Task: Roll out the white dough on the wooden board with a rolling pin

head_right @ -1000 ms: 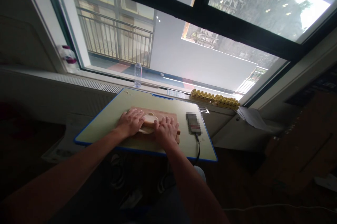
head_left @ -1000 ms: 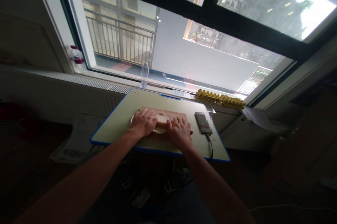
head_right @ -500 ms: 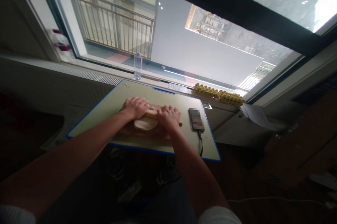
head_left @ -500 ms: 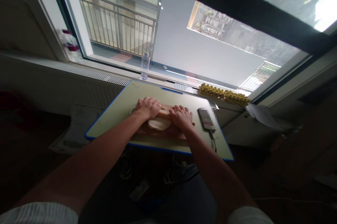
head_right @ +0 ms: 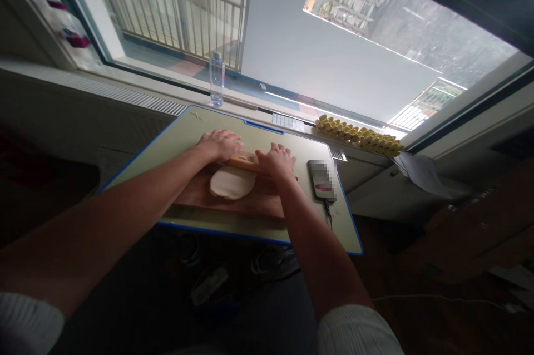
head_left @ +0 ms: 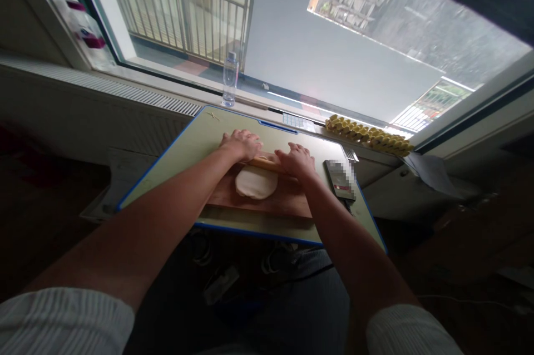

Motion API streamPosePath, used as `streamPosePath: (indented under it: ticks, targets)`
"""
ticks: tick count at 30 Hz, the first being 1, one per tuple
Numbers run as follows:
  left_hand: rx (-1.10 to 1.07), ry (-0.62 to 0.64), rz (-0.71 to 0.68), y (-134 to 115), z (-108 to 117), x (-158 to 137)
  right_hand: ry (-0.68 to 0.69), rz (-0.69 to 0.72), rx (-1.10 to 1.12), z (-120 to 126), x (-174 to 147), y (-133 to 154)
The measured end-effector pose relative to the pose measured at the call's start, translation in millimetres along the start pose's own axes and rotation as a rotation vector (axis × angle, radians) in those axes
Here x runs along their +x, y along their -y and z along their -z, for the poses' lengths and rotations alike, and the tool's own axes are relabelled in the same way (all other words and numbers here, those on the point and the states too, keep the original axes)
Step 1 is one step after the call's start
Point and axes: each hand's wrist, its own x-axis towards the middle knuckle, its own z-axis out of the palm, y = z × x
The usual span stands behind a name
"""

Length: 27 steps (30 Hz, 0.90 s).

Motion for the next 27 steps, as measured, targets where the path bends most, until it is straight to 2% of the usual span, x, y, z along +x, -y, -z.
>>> streamPosePath:
  ticks: [6, 12, 20, 27]
  targets:
    - [-0.019, -0.032, 0.011, 2.7, -3.5, 31.3, -0.020, -0.021, -0.040, -5.3, 31.0, -4.0]
    - [-0.013, -0.107, 0.064, 2.4, -5.5, 43.7, -0.060, -0.004, -0.095, -8.9, 47.6, -4.2]
    - [0.009, -0.099, 0.066, 3.2, -6.1, 47.3, -0.080, 0.000, -0.102, -7.5, 45.7, -3.4]
    - [0.014, -0.122, 0.053, 2.8, -6.9, 38.1, -0.093, 0.000, -0.097, -7.9, 36.6, -4.1]
